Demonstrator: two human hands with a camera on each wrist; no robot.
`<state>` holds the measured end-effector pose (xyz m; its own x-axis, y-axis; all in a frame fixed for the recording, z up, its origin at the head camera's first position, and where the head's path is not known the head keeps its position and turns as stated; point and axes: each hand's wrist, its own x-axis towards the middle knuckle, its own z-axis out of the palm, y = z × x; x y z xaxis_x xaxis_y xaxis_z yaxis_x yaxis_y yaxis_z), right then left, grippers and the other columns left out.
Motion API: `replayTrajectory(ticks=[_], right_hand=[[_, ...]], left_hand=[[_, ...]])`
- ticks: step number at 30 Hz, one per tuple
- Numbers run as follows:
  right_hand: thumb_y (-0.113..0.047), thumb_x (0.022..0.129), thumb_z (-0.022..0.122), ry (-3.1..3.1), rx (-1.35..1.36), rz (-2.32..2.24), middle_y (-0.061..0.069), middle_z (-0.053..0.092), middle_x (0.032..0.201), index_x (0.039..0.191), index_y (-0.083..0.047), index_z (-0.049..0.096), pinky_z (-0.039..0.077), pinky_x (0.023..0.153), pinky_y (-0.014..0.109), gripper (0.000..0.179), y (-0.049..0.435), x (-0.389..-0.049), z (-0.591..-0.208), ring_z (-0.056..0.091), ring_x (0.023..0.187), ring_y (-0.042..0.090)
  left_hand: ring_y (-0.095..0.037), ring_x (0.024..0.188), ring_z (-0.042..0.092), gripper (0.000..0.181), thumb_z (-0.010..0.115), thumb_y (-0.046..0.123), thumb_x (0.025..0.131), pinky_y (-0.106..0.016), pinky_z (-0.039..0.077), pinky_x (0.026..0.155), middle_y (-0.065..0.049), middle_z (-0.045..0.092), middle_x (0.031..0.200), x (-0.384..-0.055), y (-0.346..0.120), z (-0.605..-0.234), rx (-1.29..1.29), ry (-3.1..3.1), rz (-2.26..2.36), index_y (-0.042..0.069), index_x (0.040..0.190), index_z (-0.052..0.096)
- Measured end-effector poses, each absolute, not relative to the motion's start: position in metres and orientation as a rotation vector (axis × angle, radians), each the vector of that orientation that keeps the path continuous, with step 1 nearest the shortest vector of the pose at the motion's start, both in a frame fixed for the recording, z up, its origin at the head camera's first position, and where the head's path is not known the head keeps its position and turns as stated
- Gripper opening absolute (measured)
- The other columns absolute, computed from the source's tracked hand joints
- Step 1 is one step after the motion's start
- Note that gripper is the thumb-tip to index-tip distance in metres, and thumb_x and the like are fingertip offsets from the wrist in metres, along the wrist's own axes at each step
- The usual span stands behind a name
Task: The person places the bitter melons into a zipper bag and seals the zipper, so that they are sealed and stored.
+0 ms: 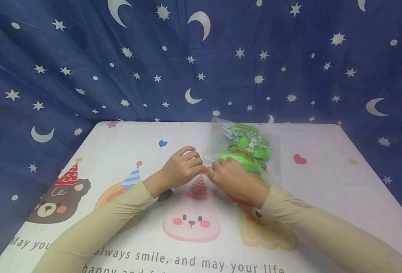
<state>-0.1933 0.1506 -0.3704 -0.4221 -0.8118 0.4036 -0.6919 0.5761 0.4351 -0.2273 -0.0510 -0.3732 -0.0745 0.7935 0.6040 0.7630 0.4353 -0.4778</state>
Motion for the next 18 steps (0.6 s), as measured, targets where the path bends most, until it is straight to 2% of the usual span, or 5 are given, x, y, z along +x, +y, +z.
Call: replayTrajectory(ticks=[11,18], right_hand=[[-0.007,0.069,0.065,-2.298,1.214,-0.315,0.002,0.053,0.067,0.077,-0.010,0.053,0.039,0.050,0.028,0.015,0.165,-0.187,-0.368,0.047,0.055,0.019],[-0.010,0.076,0.065,-2.251,1.195,-0.268,0.005,0.056,0.076,0.096,-0.008,0.056,0.047,0.057,0.032,0.022,0.162,-0.183,-0.370,0.056,0.066,0.023]], left_hand=[[-0.011,0.078,0.060,0.009,0.071,0.018,0.077,-0.030,0.048,0.094,0.007,0.064,0.074,-0.230,-0.055,-0.376,-1.316,-1.823,-0.011,0.017,0.070,0.065],[-0.012,0.078,0.061,0.008,0.069,0.014,0.078,-0.030,0.049,0.093,0.006,0.064,0.072,-0.228,-0.049,-0.372,-1.356,-1.770,-0.033,0.016,0.071,0.066]])
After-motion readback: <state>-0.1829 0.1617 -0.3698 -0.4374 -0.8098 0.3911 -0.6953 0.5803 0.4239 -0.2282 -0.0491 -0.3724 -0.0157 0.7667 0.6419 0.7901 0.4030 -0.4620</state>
